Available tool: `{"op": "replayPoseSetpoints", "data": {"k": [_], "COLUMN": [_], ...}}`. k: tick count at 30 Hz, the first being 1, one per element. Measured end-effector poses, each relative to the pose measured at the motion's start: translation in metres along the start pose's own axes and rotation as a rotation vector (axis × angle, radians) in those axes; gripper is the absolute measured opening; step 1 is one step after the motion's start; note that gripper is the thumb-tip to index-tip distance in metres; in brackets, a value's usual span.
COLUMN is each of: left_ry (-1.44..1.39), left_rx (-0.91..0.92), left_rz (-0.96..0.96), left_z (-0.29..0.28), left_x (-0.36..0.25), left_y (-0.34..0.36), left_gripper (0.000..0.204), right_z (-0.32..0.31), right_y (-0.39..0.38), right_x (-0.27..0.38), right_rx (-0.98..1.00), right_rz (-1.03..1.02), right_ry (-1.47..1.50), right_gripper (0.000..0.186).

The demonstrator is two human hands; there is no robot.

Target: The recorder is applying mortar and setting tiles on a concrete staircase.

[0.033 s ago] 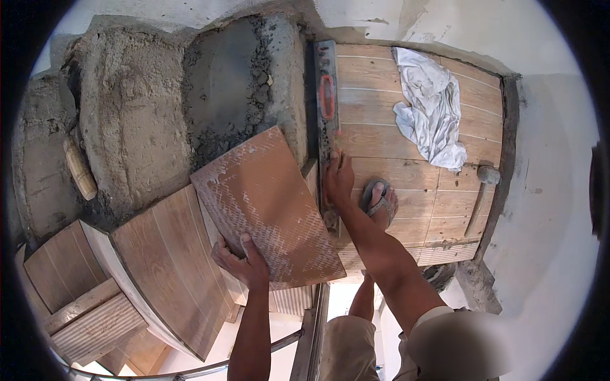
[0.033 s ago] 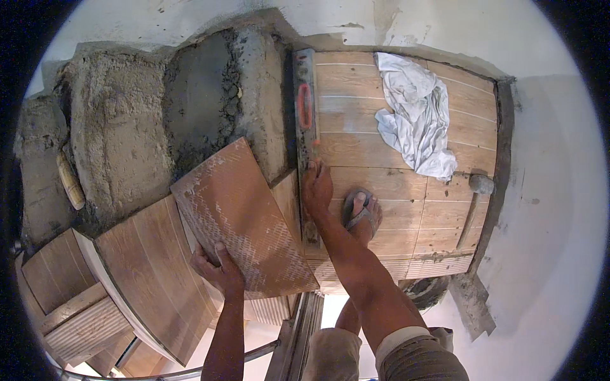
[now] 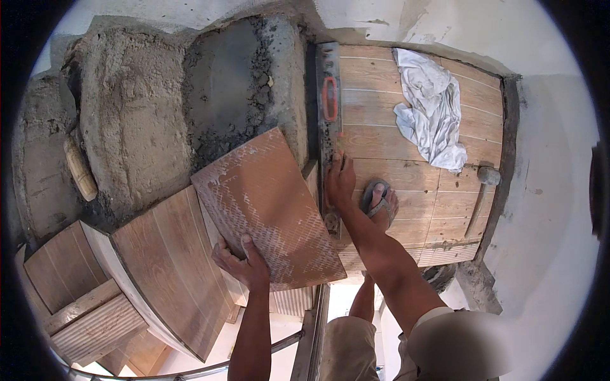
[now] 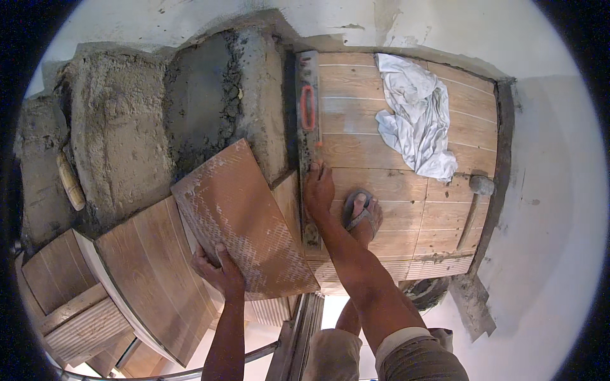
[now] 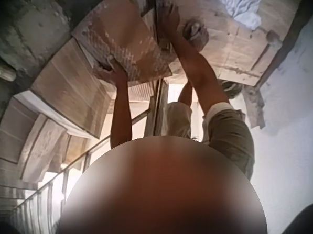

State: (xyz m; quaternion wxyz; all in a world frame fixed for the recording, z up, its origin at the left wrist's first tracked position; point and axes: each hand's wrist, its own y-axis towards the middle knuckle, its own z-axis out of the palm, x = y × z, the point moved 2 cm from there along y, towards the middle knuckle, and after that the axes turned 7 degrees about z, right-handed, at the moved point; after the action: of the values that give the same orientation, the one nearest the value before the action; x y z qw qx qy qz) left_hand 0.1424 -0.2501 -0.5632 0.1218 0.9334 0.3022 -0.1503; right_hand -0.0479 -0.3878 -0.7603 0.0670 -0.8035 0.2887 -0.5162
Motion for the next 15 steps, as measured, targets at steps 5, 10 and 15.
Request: {"op": "replayPoseSetpoints", "data": {"k": [5,10,15], "left_ry": [-0.003,-0.050,-0.003], "left_rx": [-0.005,0.000,-0.005], "left_rz": [0.007,-0.011,0.010], "left_z": [-0.001,0.003,0.004], "left_x": [0.003,-0.001,0.007], "left_y": [0.000,0.000,-0.001], "left_gripper": [0.065,0.060,0.065], "right_z": [-0.006,0.002,0.003], "right_y": [-0.002,0.009,0.009], "right_x": [0.022,-0.012,-0.010], "right_rx": [0.014,-0.013,-0.044], "right_rz": [0.158,0.107,0.053], "right_ry": [0.115,0.015,-0.057], "right_gripper": [0.040,0.043,0.044]}}
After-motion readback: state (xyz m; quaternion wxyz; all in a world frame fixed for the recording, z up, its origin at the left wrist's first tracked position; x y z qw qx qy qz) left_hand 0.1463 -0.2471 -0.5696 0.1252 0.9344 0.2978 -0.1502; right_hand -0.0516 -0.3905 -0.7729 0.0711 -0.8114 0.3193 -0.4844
